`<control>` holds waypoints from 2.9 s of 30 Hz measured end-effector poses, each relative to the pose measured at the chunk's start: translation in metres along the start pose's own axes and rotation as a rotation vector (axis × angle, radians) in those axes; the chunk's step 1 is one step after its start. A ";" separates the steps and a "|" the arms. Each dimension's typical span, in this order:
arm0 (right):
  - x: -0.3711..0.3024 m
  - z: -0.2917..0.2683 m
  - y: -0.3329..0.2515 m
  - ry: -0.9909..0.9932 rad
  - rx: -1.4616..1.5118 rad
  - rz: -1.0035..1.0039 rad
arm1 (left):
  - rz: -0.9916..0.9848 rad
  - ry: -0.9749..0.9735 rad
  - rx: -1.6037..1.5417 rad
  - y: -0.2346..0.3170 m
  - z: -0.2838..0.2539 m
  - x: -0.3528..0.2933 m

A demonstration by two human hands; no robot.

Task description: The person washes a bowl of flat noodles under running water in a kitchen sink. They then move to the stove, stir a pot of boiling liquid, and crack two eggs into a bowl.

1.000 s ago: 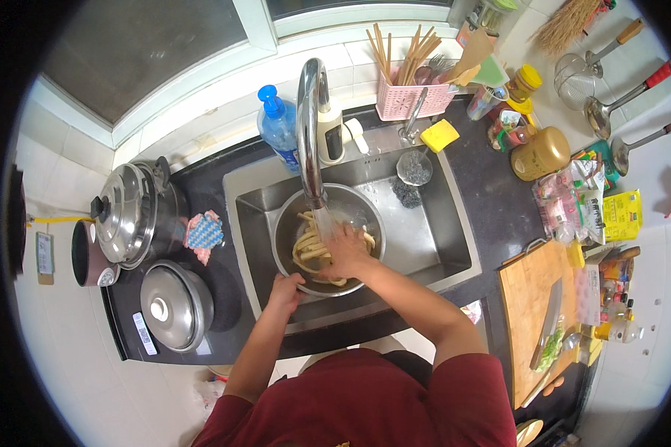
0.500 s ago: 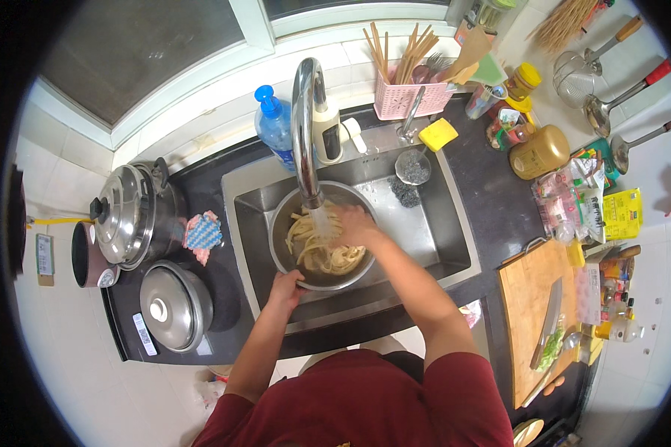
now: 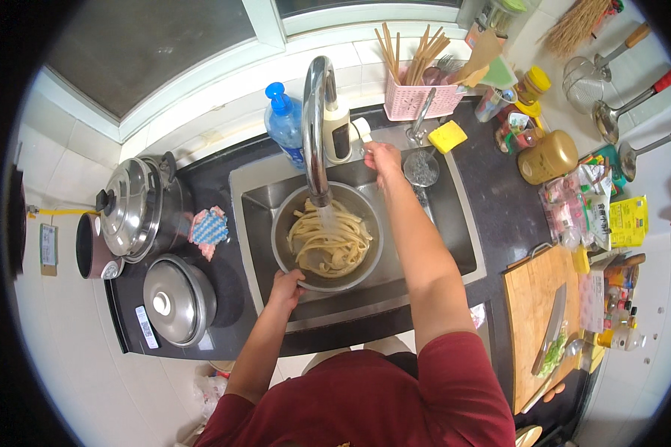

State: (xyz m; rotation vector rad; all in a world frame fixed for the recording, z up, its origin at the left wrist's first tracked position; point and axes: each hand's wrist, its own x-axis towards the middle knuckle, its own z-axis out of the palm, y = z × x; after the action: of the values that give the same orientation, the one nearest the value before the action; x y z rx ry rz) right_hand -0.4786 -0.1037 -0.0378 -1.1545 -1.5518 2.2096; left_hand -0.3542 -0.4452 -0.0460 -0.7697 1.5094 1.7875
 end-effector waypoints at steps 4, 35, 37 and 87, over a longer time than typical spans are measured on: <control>-0.019 -0.004 -0.038 -0.143 0.077 -0.063 | 0.006 -0.051 0.029 0.001 -0.001 0.001; -0.200 0.009 0.120 -0.106 -1.010 -0.691 | 0.097 -0.175 0.425 0.078 -0.008 -0.066; -0.200 0.015 0.124 -0.107 -0.980 -0.643 | 0.102 -0.170 0.448 0.084 -0.008 -0.070; -0.263 0.148 0.070 -0.196 -0.115 -0.621 | 0.527 0.523 1.678 0.196 0.072 -0.239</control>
State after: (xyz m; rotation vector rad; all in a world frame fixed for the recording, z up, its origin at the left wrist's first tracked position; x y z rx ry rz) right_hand -0.3862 -0.3864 0.0483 -0.3900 -1.8174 1.8623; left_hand -0.3672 -0.4229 0.2702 0.1145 2.8793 0.0163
